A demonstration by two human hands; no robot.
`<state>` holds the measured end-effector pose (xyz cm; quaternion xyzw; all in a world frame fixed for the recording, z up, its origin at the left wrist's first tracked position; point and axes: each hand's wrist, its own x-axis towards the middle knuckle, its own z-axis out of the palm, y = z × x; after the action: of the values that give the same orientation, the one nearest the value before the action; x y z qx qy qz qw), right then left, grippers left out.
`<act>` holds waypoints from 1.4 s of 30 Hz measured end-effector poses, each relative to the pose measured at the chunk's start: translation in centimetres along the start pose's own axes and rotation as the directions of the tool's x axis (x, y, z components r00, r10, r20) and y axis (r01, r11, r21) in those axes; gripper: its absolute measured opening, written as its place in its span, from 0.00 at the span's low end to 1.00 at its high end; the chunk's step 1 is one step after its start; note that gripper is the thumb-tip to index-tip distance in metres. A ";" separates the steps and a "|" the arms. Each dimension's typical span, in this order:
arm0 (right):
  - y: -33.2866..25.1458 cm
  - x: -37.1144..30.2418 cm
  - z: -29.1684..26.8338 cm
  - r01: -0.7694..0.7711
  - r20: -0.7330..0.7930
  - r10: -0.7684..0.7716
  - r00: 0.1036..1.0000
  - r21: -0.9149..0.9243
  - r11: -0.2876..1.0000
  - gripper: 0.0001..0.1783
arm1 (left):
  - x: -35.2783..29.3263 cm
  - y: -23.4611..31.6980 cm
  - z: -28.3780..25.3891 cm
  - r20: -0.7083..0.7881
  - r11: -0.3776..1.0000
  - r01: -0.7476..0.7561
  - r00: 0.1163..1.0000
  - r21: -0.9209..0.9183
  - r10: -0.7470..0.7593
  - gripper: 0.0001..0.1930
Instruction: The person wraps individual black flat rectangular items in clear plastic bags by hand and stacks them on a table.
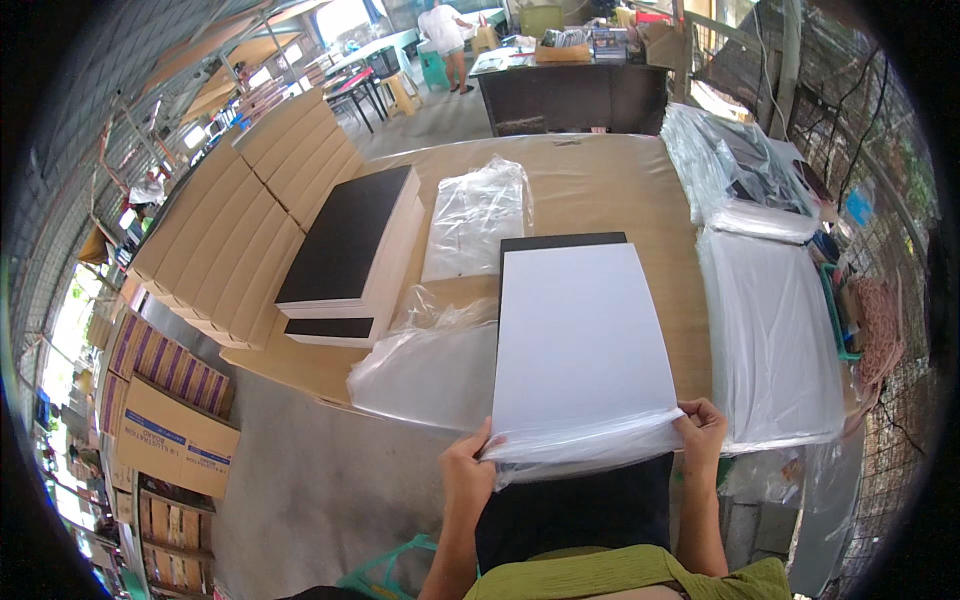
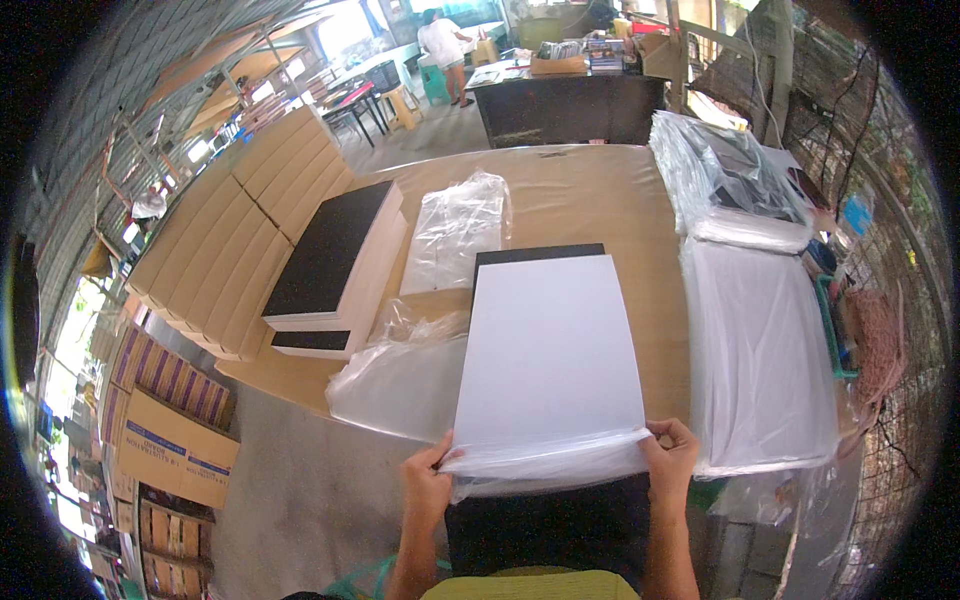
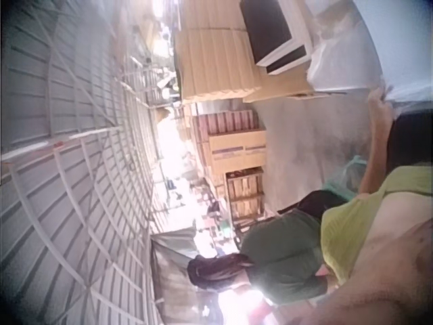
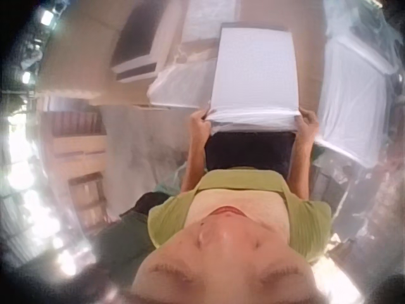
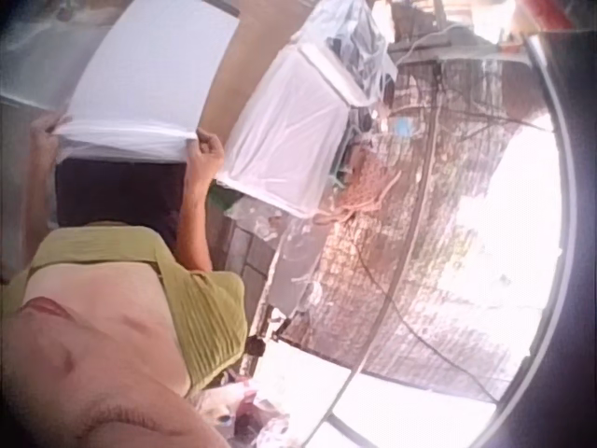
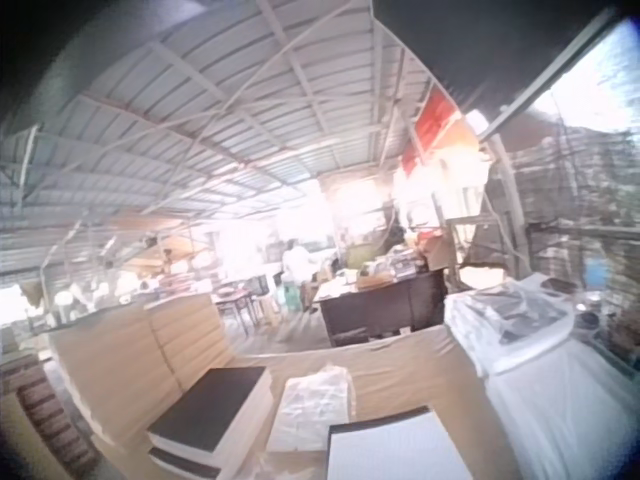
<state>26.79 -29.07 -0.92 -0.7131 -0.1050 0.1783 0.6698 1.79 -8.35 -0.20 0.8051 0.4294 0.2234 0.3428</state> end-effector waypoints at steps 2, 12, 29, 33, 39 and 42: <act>2.9 0.9 -2.7 -0.169 0.183 0.102 0.978 0.398 0.902 0.12 | -0.3 4.2 -1.7 0.049 0.972 0.231 0.972 -0.036 -0.229 0.41; -7.0 -0.4 0.9 0.540 0.214 -0.749 0.627 0.574 0.616 0.25 | 1.0 4.9 -5.6 0.297 0.192 0.259 0.932 -0.947 0.206 0.46; -16.0 10.3 5.7 0.667 0.030 -0.701 0.712 0.280 0.690 0.12 | 16.5 7.6 -8.3 -0.422 0.469 -0.610 0.787 -0.639 0.450 0.29; -8.6 13.3 7.0 0.661 0.047 -0.693 0.719 0.262 0.703 0.18 | 17.3 2.0 -1.8 -0.450 0.665 -0.472 0.865 -0.579 0.222 0.33; -13.6 7.5 6.5 0.737 0.100 -0.732 0.674 -0.022 0.676 0.36 | 10.5 6.9 -4.2 -0.268 0.676 -0.556 0.829 -0.484 0.491 0.46; -12.3 3.1 4.8 0.780 0.327 -0.711 0.622 -0.187 0.597 0.39 | 6.3 6.5 -4.8 -0.138 0.856 -0.489 0.871 -0.169 0.471 0.46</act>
<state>28.84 -22.45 10.71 -0.6743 -0.4946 -0.0618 0.5449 5.51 -3.89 8.19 0.8373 0.2059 0.3802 0.3346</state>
